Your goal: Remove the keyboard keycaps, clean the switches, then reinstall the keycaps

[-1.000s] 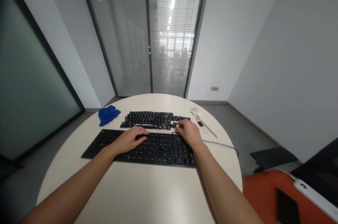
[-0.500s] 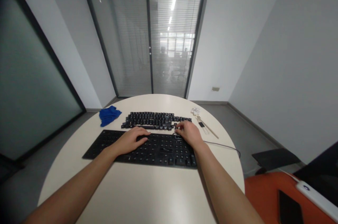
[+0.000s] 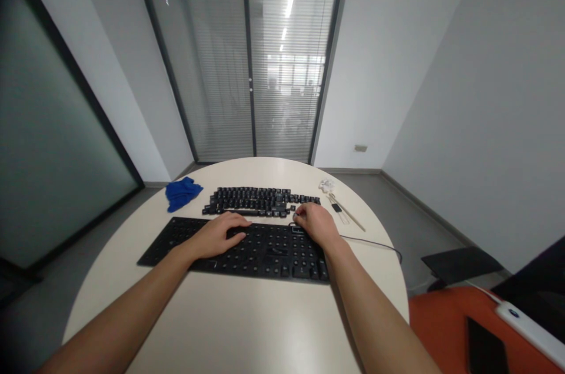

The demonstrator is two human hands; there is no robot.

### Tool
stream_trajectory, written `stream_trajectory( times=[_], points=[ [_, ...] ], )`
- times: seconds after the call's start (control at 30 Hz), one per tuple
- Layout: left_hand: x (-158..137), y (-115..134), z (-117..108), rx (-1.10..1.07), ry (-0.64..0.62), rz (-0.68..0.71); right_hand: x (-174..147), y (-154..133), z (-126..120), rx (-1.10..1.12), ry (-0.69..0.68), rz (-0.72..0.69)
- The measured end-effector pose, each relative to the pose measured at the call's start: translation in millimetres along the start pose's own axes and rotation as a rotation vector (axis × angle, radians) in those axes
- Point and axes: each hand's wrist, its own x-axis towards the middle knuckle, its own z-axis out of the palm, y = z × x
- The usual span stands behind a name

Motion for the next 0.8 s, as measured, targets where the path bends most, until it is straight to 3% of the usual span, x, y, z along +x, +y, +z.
stream_trajectory(
  times=[0.2, 0.4, 0.6, 0.8],
  points=[
    [-3, 3, -7, -0.013, -0.079, 0.012, -3, 3, -1, 0.117, -0.003, -0.025],
    [-1, 3, -4, 0.014, -0.062, 0.001, -8, 1, -8, 0.512, -0.039, -0.018],
    [-1, 2, -4, -0.004, -0.046, 0.017, -23, -23, -23, 0.728, -0.336, -0.098],
    [-1, 1, -2, -0.005, -0.03, 0.013, -37, -47, -24, 0.713, -0.551, -0.192]
  ],
)
